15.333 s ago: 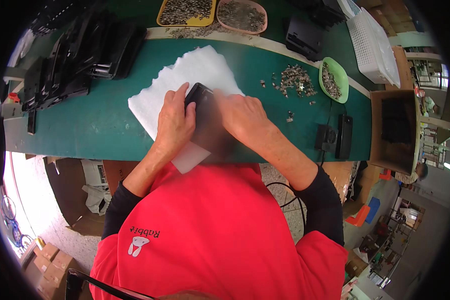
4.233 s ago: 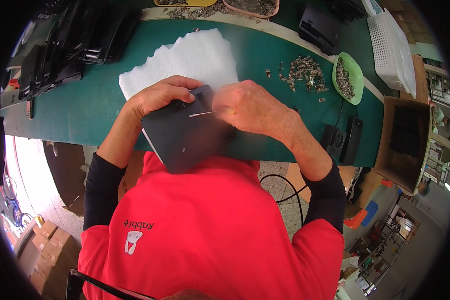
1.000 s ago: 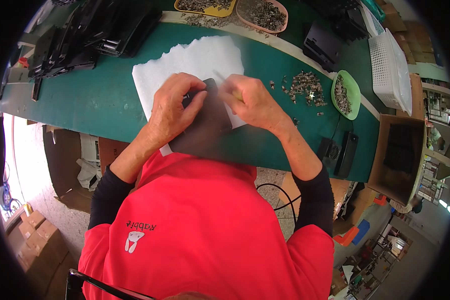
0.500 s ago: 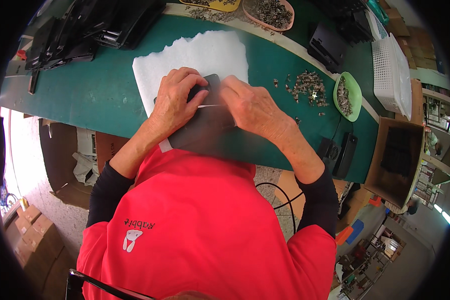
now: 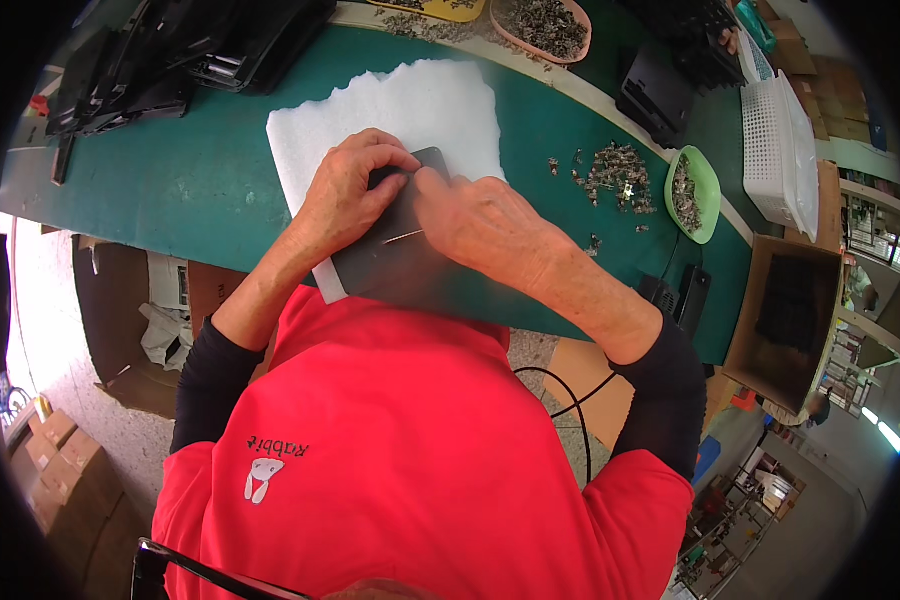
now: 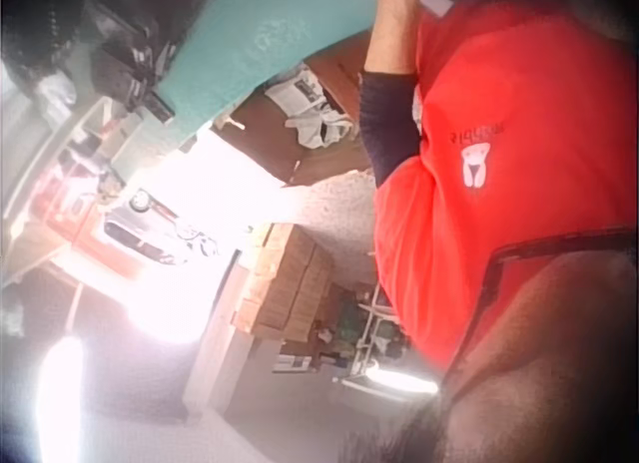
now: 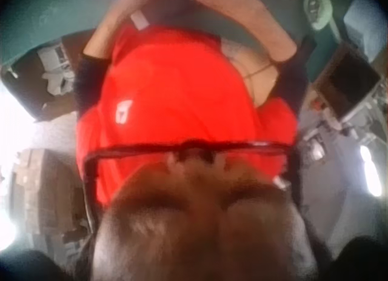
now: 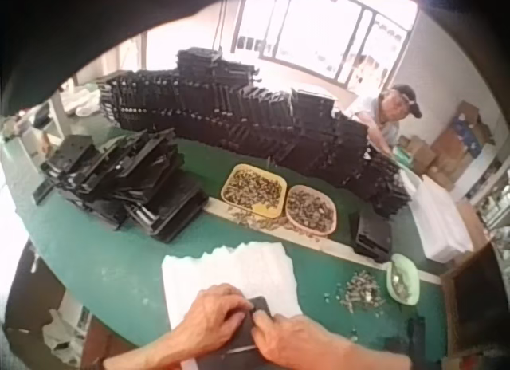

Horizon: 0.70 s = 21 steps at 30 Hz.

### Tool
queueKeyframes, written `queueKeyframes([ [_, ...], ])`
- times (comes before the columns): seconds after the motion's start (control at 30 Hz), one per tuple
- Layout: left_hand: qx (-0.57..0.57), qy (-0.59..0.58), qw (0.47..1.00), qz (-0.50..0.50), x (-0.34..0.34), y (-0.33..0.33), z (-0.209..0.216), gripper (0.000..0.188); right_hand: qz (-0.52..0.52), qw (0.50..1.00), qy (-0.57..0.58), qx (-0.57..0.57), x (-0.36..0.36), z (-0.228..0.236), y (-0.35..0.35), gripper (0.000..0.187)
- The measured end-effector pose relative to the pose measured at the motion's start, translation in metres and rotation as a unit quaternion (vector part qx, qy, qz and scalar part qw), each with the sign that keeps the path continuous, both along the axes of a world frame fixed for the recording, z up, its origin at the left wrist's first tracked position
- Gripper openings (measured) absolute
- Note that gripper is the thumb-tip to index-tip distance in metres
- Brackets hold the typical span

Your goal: The person uses a screwdriver to fasten screws into black rectangular electronic components placed on a white foam sheet. They repeatedly pick up screws from a nearby tray, align them with the screw holes on the device, and tighten them. The person handles multiple identical components one by one, moving the finished units to a stack on the left side of the table.

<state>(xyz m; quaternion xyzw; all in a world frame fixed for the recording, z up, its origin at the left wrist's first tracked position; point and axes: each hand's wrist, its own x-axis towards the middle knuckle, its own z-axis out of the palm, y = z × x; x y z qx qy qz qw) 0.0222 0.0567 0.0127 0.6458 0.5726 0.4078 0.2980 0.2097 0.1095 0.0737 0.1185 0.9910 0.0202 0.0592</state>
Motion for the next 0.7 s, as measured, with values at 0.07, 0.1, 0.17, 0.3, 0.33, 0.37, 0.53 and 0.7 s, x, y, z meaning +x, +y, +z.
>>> queueKeyframes([
  [0.07,-0.008,0.001,1.000,0.002,0.000,0.000,0.001,0.018,-0.005,1.000,0.002,-0.026,-0.001,0.001,0.003,0.006],
  [0.1,-0.007,0.002,1.000,0.003,-0.001,-0.001,0.001,0.019,-0.007,0.999,0.020,-0.046,0.000,0.000,0.004,0.007],
  [0.17,-0.010,0.001,1.000,0.006,-0.001,-0.002,0.003,0.021,-0.012,0.995,0.056,-0.086,0.004,-0.005,0.010,0.010],
  [0.3,-0.017,0.000,1.000,0.013,0.000,-0.001,0.005,0.027,-0.121,0.918,0.268,-0.268,0.018,-0.029,0.027,0.021],
  [0.33,-0.014,0.001,1.000,0.014,0.000,-0.001,0.005,0.029,-0.175,0.904,0.268,-0.284,0.023,-0.031,0.023,0.025],
  [0.37,-0.019,0.000,1.000,0.012,-0.001,-0.001,0.005,0.029,-0.229,0.887,0.268,-0.299,0.026,-0.030,0.020,0.029],
  [0.53,-0.053,0.014,0.998,-0.005,-0.002,0.003,0.007,0.031,-0.458,0.686,0.204,-0.527,0.023,-0.014,0.002,0.024],
  [0.7,-0.058,0.030,0.998,0.000,0.000,0.003,0.009,0.031,-0.468,0.685,0.174,-0.530,0.018,-0.012,0.007,0.022],
])
